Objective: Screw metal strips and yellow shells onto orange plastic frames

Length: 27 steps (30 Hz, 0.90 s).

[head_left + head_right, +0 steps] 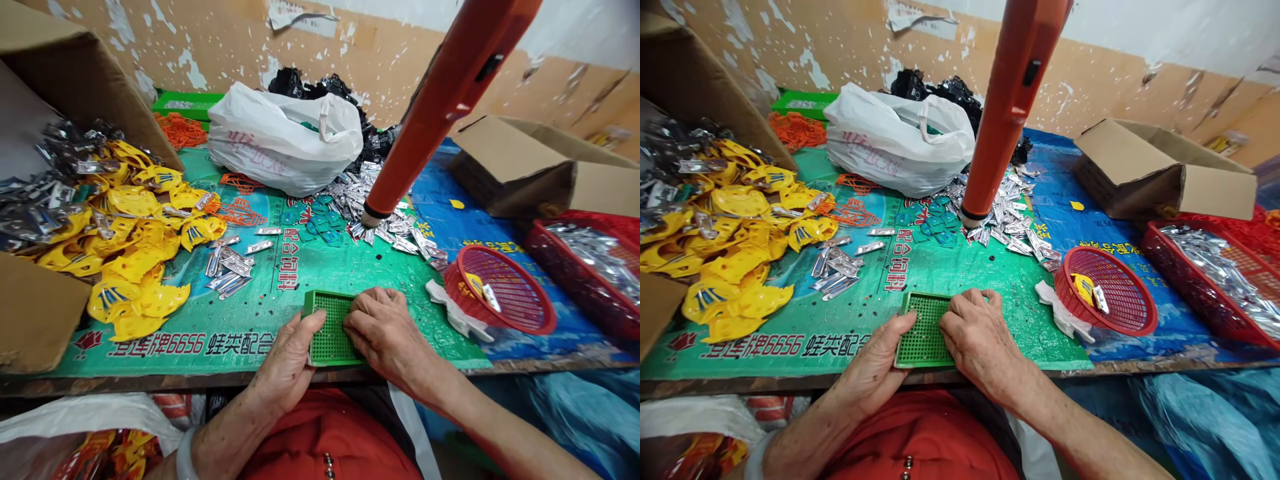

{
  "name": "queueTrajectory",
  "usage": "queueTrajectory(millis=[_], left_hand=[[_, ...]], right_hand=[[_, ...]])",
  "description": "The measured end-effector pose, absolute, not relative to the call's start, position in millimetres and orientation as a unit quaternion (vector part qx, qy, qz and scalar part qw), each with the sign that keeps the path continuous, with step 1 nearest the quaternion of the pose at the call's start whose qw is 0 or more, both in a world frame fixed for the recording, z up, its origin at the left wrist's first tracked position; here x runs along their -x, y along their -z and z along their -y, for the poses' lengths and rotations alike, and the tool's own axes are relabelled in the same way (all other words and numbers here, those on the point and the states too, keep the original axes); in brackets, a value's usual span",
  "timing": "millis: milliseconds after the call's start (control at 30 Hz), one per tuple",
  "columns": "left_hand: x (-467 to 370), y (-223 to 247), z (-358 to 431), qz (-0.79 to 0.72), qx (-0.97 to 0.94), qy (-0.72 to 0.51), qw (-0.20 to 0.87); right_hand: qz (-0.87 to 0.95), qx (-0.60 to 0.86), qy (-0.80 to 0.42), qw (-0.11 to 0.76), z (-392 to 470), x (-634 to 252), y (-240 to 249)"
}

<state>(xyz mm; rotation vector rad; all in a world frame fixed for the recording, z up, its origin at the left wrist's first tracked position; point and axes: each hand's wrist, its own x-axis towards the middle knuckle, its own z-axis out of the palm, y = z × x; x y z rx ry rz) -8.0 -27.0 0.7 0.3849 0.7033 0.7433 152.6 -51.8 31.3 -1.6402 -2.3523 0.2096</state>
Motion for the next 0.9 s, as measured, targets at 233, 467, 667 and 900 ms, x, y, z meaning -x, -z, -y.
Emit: queueTrajectory(millis=[233, 467, 667, 900], left_hand=[[6.8, 4.4, 24.5, -0.342, -0.180, -0.361, 0.849], [6.5, 11.5, 23.5, -0.349, -0.163, -0.329, 0.862], [9.9, 10.3, 21.8, -0.346, -0.191, -0.331, 0.857], [8.7, 9.6, 24.2, -0.335, -0.188, -0.332, 0.861]], right_hand=[[0.821, 0.556, -0.094, 0.092, 45.5, -151.0, -32.9], [0.812, 0.560, -0.153, 0.060, 40.7, -151.9, -36.1], [0.800, 0.572, -0.172, 0.059, 42.6, -164.0, -41.3], [0.824, 0.542, -0.151, 0.063, 44.1, -160.3, -39.4]])
